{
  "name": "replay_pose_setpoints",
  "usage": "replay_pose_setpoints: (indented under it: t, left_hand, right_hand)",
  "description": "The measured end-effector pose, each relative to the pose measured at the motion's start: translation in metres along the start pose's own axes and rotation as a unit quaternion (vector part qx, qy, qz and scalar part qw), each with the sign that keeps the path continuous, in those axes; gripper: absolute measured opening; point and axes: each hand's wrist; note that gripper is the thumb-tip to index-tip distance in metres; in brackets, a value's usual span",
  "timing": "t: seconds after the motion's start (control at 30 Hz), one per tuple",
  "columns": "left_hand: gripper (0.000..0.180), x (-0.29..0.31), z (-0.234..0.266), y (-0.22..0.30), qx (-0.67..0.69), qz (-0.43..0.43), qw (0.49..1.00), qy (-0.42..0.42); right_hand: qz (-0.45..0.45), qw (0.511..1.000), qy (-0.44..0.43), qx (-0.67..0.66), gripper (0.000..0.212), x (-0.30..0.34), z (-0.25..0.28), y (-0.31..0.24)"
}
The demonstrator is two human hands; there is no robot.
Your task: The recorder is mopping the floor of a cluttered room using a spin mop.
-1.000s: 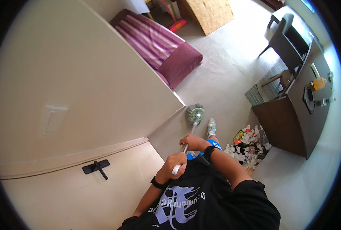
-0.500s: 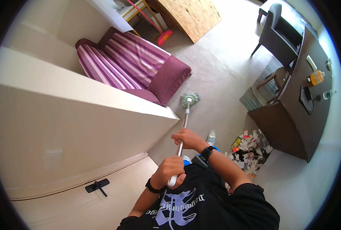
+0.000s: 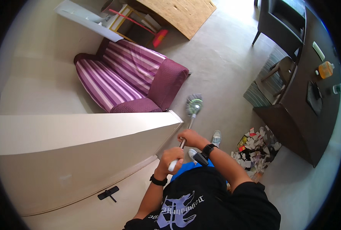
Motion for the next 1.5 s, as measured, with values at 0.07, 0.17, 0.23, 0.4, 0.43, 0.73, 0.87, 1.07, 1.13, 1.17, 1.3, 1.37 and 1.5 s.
replay_pose_setpoints:
  t: [0.07, 0.17, 0.23, 0.4, 0.43, 0.73, 0.87, 1.07, 1.13, 1.17, 1.3, 1.37, 1.5]
  left_hand:
    - [0.008, -0.015, 0.006, 0.007, 0.029, -0.017, 0.999, -0.009]
    - [0.013, -0.035, -0.004, 0.015, 0.108, 0.006, 0.994, -0.028]
    - [0.017, -0.047, -0.006, 0.023, 0.156, -0.029, 0.986, -0.050]
    - [0.031, -0.093, 0.014, 0.088, 0.186, -0.162, 0.958, -0.144]
    - [0.031, -0.102, 0.015, 0.096, 0.190, -0.170, 0.956, -0.146]
    - [0.015, -0.181, 0.013, 0.047, 0.167, -0.234, 0.940, -0.185]
    - [0.011, -0.230, 0.003, -0.035, 0.134, -0.198, 0.956, -0.168]
    - [0.030, -0.289, 0.041, -0.103, 0.293, -0.150, 0.928, -0.173]
    - [0.035, -0.318, 0.060, -0.114, 0.299, -0.153, 0.928, -0.163]
    - [0.044, -0.327, 0.062, -0.128, 0.324, -0.121, 0.919, -0.190]
    - [0.068, -0.384, 0.081, -0.142, 0.304, -0.148, 0.932, -0.128]
    - [0.068, -0.401, 0.081, -0.147, 0.309, -0.140, 0.936, -0.093]
    - [0.069, -0.441, 0.099, -0.132, 0.211, -0.226, 0.951, -0.001]
  right_hand:
    - [-0.022, 0.999, 0.040, 0.012, 0.013, 0.022, 0.028, -0.028]
    - [-0.055, 0.992, 0.114, 0.030, 0.015, 0.066, 0.055, -0.031]
    - [-0.060, 0.986, 0.151, 0.038, 0.015, 0.080, 0.072, -0.040]
    - [-0.019, 0.983, 0.174, 0.050, 0.014, 0.092, 0.101, -0.087]
    - [-0.006, 0.982, 0.180, 0.050, 0.016, 0.087, 0.109, -0.102]
    - [-0.006, 0.972, 0.236, -0.008, 0.012, -0.003, 0.157, -0.059]
    - [-0.170, 0.956, 0.235, -0.037, 0.017, -0.039, 0.168, 0.027]
    - [-0.160, 0.967, 0.196, -0.029, 0.032, -0.116, 0.198, 0.045]
    - [-0.026, 0.970, 0.240, -0.012, 0.030, -0.142, 0.208, 0.034]
    - [-0.027, 0.950, 0.305, -0.056, 0.024, -0.157, 0.211, 0.027]
    - [-0.045, 0.958, 0.284, -0.011, 0.023, -0.182, 0.237, 0.041]
    - [-0.049, 0.961, 0.270, 0.020, 0.022, -0.197, 0.261, 0.054]
    - [-0.033, 0.931, 0.349, 0.105, 0.020, -0.237, 0.307, 0.057]
Point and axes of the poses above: each hand's wrist, its own x-axis away from the middle knuckle, its own z-axis out of the back of the hand, y = z × x, and after that the axes turned 7 degrees about -x, right-handed
